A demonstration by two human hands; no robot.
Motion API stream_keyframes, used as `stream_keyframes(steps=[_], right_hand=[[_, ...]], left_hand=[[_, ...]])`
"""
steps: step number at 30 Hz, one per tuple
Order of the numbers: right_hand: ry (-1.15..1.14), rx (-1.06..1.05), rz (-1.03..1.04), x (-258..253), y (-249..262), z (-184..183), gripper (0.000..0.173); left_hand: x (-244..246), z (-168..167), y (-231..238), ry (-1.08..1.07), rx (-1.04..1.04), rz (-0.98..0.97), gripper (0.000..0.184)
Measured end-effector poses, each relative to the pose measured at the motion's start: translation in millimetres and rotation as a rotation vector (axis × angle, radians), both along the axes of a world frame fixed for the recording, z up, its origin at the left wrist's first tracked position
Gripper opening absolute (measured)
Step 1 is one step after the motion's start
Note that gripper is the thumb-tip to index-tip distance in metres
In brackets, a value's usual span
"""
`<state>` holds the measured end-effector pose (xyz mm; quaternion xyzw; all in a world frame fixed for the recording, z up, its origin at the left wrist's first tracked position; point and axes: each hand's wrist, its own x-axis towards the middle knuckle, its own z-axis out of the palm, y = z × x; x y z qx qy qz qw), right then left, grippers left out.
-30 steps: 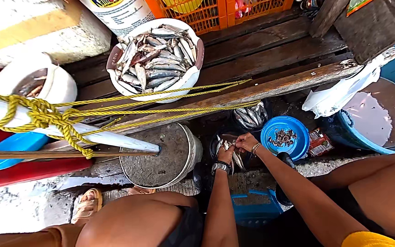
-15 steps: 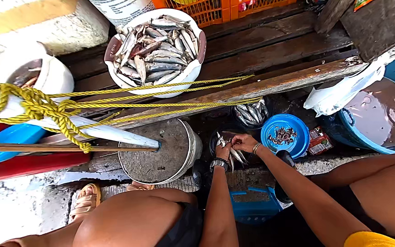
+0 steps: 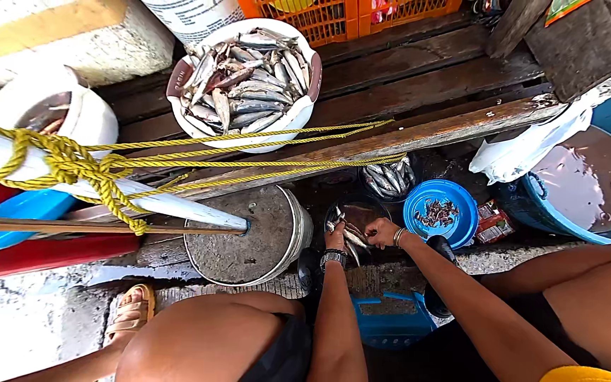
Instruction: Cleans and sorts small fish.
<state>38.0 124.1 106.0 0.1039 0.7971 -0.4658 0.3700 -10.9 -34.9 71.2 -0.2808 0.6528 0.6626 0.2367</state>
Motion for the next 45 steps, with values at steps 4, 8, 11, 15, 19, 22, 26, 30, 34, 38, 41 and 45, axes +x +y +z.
stream_keyframes(steps=[4,8,11,15,19,22,26,30,34,38,41,45], right_hand=[[-0.036,-0.014,-0.093,4,20,4,0.017],[-0.014,-0.14,-0.304,2,33,2,0.011],[0.058,-0.238,-0.437,1,34,4,0.012],[0.142,-0.128,-0.61,1,62,3,0.022],[-0.006,0.563,-0.493,16,111,-6,0.057],[-0.033,0.643,-0.586,24,118,-12,0.06],[-0.007,0.518,-0.602,20,101,-19,0.049],[-0.077,0.48,-0.508,12,89,-23,0.042],[-0.134,0.488,-0.454,5,88,-32,0.039],[-0.147,0.451,-0.474,3,88,-40,0.036],[-0.162,0.414,-0.5,5,90,-48,0.036],[-0.184,0.388,-0.504,6,98,-56,0.035]], left_hand=[[-5,7,-1,0.048,0.048,0.079,0.025],[-10,10,-1,0.075,0.065,0.096,0.026],[-6,12,1,0.079,0.064,0.064,0.029],[-5,28,11,0.072,0.149,0.016,0.031],[-4,69,36,0.061,0.371,-0.063,0.022],[-13,114,54,0.169,0.467,-0.156,0.021],[-41,206,70,0.429,0.459,-0.282,0.019],[-95,300,62,0.727,0.246,-0.429,0.028],[-173,370,53,1.06,-0.154,-0.546,0.032],[-249,389,42,1.094,-0.799,-0.849,0.04],[-276,361,53,0.873,-1.232,-1.055,0.047],[-280,283,58,0.78,-1.319,-1.051,0.076]])
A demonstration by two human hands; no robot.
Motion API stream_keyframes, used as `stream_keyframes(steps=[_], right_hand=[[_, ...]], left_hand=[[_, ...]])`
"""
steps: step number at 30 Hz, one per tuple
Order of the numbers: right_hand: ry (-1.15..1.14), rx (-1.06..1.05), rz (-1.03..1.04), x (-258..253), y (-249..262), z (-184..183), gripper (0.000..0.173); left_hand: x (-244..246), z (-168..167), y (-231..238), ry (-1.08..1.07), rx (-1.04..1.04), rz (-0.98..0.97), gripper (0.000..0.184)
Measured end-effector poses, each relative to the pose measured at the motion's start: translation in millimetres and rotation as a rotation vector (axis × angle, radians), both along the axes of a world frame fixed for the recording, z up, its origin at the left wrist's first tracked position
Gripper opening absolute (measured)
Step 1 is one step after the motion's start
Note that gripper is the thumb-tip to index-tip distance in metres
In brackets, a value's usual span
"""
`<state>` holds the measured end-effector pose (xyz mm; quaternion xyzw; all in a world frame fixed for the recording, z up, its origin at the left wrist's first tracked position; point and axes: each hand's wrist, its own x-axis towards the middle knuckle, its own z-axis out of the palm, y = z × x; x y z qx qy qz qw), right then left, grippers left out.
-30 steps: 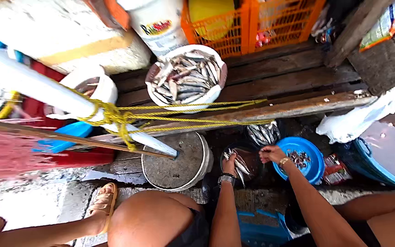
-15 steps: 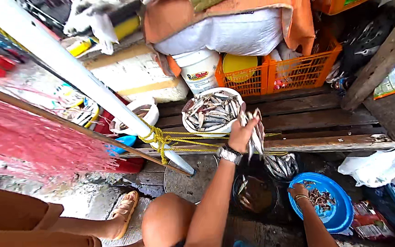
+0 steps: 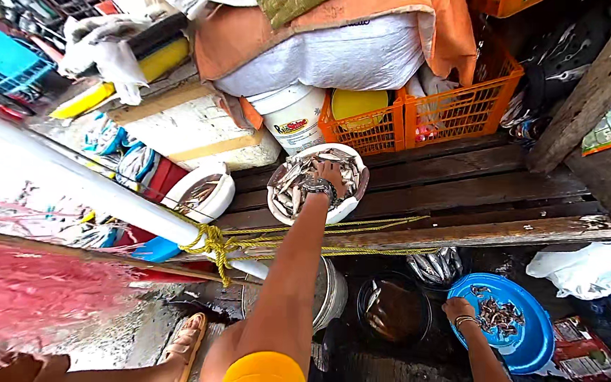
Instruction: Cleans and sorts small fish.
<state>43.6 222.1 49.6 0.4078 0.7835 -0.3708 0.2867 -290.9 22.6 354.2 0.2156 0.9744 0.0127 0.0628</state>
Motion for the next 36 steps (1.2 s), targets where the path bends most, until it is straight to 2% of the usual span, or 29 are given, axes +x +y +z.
stream_keyframes(steps=[3,8,10,12,14,17,21,26,32,36], right_hand=[[0.005,0.001,-0.022,-1,3,-3,0.035],[0.055,-0.066,-0.09,-2,-5,-3,0.035],[0.063,-0.101,-0.119,-3,-7,-3,0.035],[0.071,-0.109,-0.14,-2,-8,-6,0.034],[0.081,-0.114,-0.155,-1,-6,-6,0.034],[0.081,-0.107,-0.156,2,-6,-6,0.033],[0.085,-0.118,-0.156,0,-13,-6,0.032],[0.067,-0.135,-0.125,0,-19,-8,0.032],[0.048,-0.12,-0.119,2,-20,-9,0.03],[0.039,-0.113,-0.022,0,-23,12,0.036]], left_hand=[[4,-24,0,-0.01,0.11,-0.015,0.088],[9,-32,-8,-0.001,0.137,-0.067,0.088],[5,-30,-10,-0.011,0.227,-0.058,0.092],[2,-22,-10,-0.022,0.354,-0.049,0.087],[-3,-10,-12,-0.036,0.417,-0.047,0.07],[-4,-11,-24,0.014,0.273,-0.121,0.056],[10,-30,-29,0.05,0.005,-0.173,0.06],[14,-36,-26,0.053,-0.115,-0.174,0.063],[14,-36,-25,0.003,-0.13,-0.149,0.062],[17,-24,-15,0.105,-0.005,-0.174,0.067]])
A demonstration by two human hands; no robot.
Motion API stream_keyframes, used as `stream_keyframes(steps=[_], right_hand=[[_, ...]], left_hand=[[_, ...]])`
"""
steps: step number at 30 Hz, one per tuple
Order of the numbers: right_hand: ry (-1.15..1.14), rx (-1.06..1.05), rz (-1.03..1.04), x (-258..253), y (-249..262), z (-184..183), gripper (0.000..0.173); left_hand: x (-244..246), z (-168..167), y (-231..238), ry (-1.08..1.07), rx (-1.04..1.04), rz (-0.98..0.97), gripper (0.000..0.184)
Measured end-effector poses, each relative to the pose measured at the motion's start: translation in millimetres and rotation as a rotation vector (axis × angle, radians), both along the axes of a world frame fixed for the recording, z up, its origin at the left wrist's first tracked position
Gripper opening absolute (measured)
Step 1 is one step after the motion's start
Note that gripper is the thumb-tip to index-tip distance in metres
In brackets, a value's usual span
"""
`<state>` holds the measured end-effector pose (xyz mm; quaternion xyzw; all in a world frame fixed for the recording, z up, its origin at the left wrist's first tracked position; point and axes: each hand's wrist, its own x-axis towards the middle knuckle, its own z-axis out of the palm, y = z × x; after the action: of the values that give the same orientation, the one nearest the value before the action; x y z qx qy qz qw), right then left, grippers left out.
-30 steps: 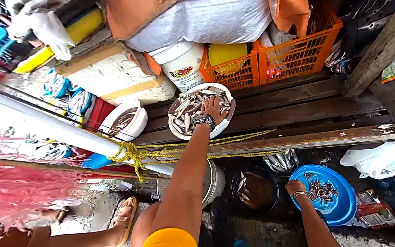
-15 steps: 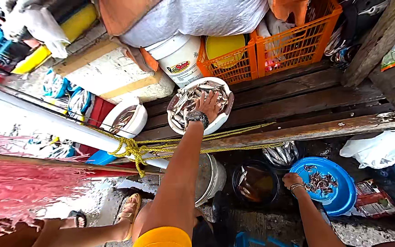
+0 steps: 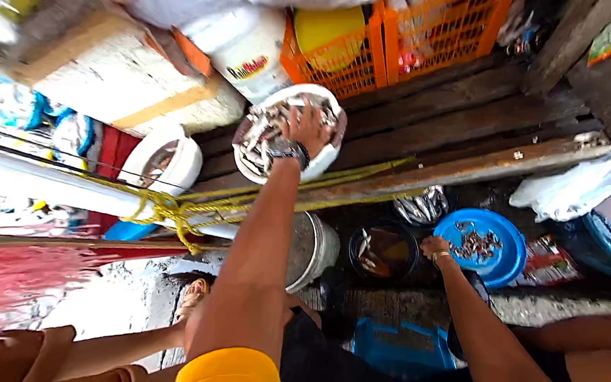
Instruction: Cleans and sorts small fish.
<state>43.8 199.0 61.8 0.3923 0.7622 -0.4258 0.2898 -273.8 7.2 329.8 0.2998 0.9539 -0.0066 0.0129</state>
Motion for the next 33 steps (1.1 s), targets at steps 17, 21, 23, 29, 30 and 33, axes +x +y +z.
stream_keyframes(steps=[17,21,23,29,30,33], right_hand=[[-0.191,-0.089,0.15,-15,-14,-18,0.041],[-0.111,-0.073,0.105,-35,-30,-62,0.037],[-0.098,-0.079,0.162,-54,-34,-72,0.04],[-0.1,-0.073,0.471,-103,-50,-107,0.049],[-0.012,-0.121,0.304,-97,-54,-115,0.043],[0.081,-0.397,-0.078,-84,-60,-110,0.038]], left_hand=[[300,-208,39,-0.188,0.602,-0.436,0.032],[271,-285,-7,-0.793,0.062,0.071,0.041],[254,-321,-31,-0.885,0.069,0.295,0.045],[202,-372,-54,-1.017,0.264,0.642,0.058],[198,-386,-54,-1.027,0.309,0.668,0.061],[189,-410,-47,-1.026,0.344,0.698,0.06]])
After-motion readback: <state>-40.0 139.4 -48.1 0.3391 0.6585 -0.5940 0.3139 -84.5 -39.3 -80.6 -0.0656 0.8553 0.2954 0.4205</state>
